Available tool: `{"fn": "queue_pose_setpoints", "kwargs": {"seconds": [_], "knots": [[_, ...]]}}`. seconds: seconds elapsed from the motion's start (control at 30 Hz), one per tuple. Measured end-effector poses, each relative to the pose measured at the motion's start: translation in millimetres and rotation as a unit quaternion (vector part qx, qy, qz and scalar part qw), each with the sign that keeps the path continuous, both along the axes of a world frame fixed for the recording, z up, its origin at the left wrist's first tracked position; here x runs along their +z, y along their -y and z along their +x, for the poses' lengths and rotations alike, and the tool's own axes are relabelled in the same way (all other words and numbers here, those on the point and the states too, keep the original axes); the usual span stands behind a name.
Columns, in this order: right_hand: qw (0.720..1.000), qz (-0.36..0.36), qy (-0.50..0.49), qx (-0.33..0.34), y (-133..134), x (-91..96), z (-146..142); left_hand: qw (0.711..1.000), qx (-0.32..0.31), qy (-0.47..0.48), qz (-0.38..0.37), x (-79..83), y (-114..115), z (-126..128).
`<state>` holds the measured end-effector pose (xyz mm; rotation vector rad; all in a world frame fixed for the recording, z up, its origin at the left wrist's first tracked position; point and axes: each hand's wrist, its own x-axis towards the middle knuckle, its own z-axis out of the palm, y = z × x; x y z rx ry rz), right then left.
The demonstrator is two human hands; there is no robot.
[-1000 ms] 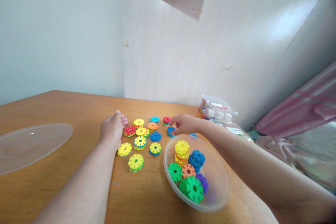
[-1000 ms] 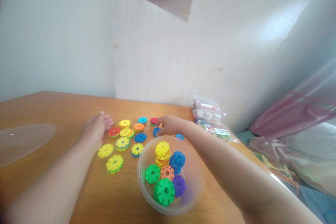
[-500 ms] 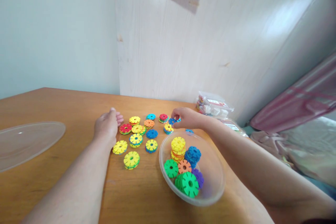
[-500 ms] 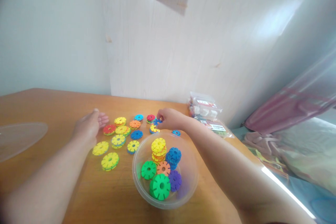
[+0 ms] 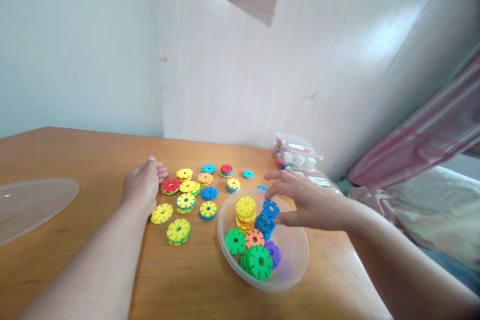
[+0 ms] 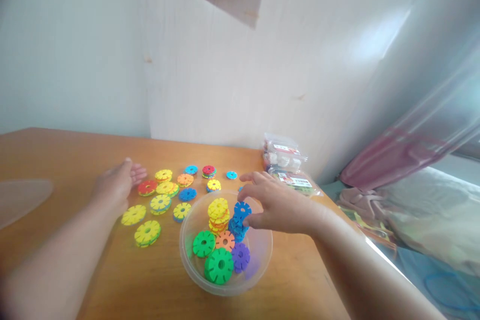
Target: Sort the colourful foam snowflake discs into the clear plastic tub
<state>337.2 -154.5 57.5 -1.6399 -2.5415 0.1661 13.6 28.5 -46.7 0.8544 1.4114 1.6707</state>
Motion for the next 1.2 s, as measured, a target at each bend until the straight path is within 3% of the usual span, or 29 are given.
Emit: {"fn": "queue_pose_setpoints", "kwargs": {"seconds": [0.23,0.47,0.63,0.9,1.2], "knots": [[0.999,0.025,-0.033,0.004,-16.0,3.3,-2.9,1.0,-0.006,0.004,0.01,-2.9,-1.1,-1.5],[0.994,0.009,-0.101,-0.028,-88.8,-13.9,-16.6,1.0,-0.005,0.007,0.02,-4.8,-0.4,-1.1],[0.999,-0.041,-0.019,-0.007,-128.0,-31.8,-25.3,1.0,-0.002,0.0,0.015,-4.1,0.1,-1.4],[0.997,-0.044,0.056,0.04,-144.6,-46.1,-34.2,1.0,-0.001,-0.001,0.017,-4.2,-0.5,-1.3],[0.998,-0.042,0.016,0.035,-152.9,-57.3,-31.3,1.0,0.002,-0.007,0.016,-5.7,-2.6,-1.8]]}}
